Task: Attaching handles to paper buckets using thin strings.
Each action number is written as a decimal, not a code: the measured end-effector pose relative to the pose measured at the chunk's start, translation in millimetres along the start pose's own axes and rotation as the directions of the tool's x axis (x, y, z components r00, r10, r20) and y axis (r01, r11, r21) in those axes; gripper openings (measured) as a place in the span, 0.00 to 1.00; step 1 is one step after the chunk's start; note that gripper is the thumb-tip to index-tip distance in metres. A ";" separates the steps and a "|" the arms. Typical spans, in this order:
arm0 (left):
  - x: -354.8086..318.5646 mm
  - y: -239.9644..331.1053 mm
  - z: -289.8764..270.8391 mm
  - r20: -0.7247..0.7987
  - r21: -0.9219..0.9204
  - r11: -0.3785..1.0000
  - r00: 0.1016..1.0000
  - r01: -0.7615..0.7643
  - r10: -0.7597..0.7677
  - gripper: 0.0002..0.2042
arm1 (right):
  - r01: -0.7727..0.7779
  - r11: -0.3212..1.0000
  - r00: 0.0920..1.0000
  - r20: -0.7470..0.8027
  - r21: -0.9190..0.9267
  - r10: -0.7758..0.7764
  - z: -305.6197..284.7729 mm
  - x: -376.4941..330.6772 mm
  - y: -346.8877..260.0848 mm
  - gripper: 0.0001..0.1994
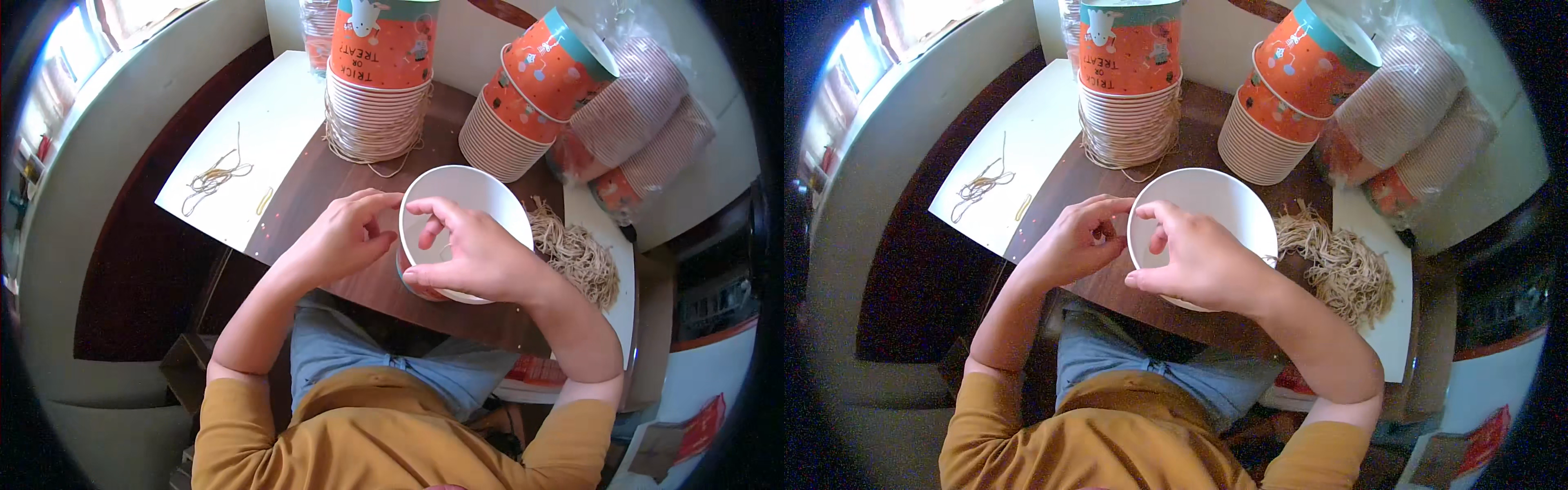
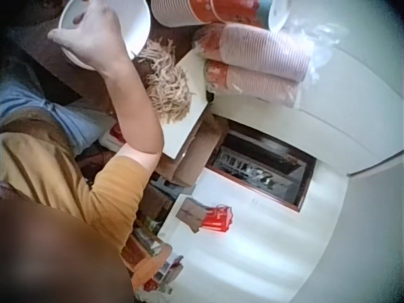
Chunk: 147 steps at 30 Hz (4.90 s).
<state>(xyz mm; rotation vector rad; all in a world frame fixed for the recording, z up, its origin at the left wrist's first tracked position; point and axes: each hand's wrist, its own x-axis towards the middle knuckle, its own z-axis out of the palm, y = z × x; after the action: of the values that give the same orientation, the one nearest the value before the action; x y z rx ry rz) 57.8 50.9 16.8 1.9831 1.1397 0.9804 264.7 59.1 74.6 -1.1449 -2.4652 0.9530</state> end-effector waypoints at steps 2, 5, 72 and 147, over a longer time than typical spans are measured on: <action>-0.1 3.1 -0.3 -0.010 -0.009 1.000 1.000 0.017 -0.017 0.20 | -0.133 0.983 0.991 0.041 0.124 0.129 -7.4 -0.4 -6.0 0.31; -0.9 0.3 1.4 -0.084 0.013 1.000 0.996 0.014 -0.013 0.16 | -0.131 0.984 0.991 0.026 0.123 0.129 -17.4 1.9 2.5 0.23; 9.8 39.4 -11.0 -0.112 0.162 0.976 0.980 -0.146 0.165 0.04 | -0.006 0.930 0.995 -0.088 0.367 0.041 -6.3 19.8 17.9 0.04; -49.0 6.2 51.7 -0.228 0.126 0.762 0.730 -0.635 0.645 0.14 | 0.381 0.763 0.779 -0.263 -0.522 -0.569 51.3 -67.1 -4.6 0.05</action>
<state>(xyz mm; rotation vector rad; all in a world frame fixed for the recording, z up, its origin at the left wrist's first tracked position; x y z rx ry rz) 86.9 -3.8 -18.8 2.3927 0.5695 1.6174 281.4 -17.0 41.6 -0.6361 -2.4695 -0.0197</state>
